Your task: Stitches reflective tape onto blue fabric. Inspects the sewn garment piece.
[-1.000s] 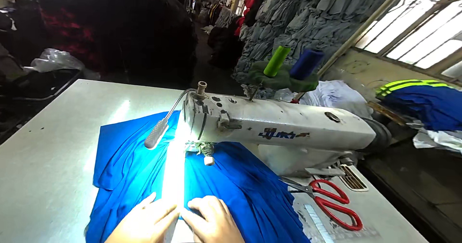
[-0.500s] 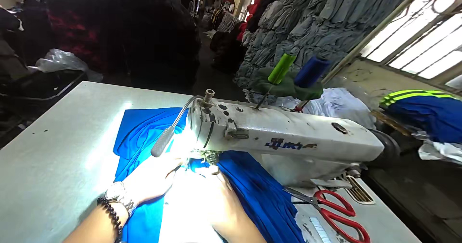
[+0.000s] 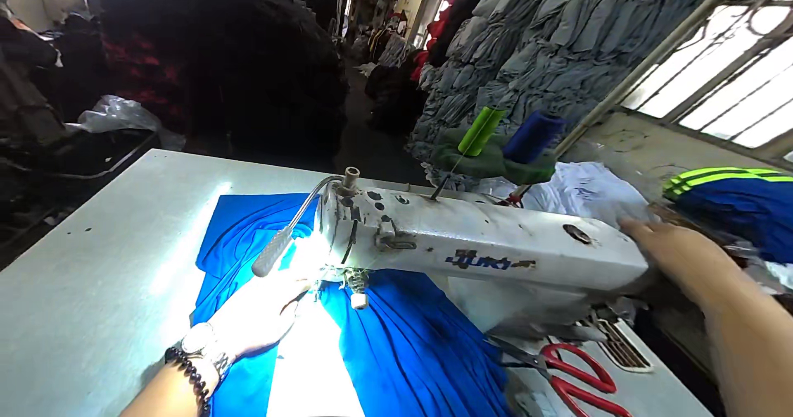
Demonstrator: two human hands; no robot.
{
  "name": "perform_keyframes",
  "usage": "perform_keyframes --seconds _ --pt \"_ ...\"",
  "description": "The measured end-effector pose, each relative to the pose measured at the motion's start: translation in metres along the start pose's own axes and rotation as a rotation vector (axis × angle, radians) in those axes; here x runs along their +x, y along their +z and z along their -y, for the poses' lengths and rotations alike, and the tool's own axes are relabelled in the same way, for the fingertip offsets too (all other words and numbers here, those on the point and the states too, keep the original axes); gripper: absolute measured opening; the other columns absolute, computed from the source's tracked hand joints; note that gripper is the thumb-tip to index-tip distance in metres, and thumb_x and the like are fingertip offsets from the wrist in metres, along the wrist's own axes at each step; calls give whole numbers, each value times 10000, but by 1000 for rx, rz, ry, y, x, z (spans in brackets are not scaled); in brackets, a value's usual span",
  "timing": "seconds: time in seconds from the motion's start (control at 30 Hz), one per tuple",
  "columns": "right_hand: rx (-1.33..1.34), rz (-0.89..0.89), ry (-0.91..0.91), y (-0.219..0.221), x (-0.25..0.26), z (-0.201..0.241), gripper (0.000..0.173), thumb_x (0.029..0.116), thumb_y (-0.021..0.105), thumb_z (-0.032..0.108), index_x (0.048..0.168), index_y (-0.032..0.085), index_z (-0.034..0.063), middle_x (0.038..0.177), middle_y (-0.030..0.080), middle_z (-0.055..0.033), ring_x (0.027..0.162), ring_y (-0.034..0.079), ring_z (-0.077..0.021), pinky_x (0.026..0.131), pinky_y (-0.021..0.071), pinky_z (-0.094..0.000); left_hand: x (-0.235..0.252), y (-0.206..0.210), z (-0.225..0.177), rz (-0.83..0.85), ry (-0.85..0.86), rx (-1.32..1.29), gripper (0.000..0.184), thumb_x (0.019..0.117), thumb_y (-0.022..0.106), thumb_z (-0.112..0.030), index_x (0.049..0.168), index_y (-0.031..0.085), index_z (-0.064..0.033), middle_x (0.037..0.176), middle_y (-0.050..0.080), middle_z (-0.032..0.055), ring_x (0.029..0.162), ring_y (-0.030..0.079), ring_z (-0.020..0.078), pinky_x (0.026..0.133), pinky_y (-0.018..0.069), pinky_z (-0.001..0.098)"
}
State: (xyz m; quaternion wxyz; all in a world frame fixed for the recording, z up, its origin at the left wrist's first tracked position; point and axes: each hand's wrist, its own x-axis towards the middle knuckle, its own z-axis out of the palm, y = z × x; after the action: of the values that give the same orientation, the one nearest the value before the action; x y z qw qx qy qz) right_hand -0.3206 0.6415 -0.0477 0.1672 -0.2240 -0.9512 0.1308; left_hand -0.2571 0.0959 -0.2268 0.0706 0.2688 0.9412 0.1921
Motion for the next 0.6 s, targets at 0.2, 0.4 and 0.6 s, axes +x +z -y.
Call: perform_keyframes --seconds 0.2,0.4,0.6 --pt "367 -378 -154 65 -77 -82 445 1063 405 158 1355 516 -159 1392 525 -371 1328 528 -415 1148 391 -477 -1 1 -1 -14 2 3 472 1019 382 -224 1446 578 -176 1528 533 20 1459 441 212 1252 218 483" --pt "474 -384 -103 40 -70 -64 593 1094 363 371 1414 470 -116 1432 489 -355 1358 489 -408 1152 376 -525 -3 8 4 -119 70 28 454 1004 389 -231 1382 631 -164 1445 603 39 1387 525 221 1214 298 509" --pt "390 -234 72 30 -53 -34 575 1115 352 369 1322 553 -128 1324 542 -399 1268 520 -523 1047 361 -700 -2 4 3 -81 46 20 468 1003 390 -224 1412 609 -162 1486 573 34 1417 496 234 1226 272 520"
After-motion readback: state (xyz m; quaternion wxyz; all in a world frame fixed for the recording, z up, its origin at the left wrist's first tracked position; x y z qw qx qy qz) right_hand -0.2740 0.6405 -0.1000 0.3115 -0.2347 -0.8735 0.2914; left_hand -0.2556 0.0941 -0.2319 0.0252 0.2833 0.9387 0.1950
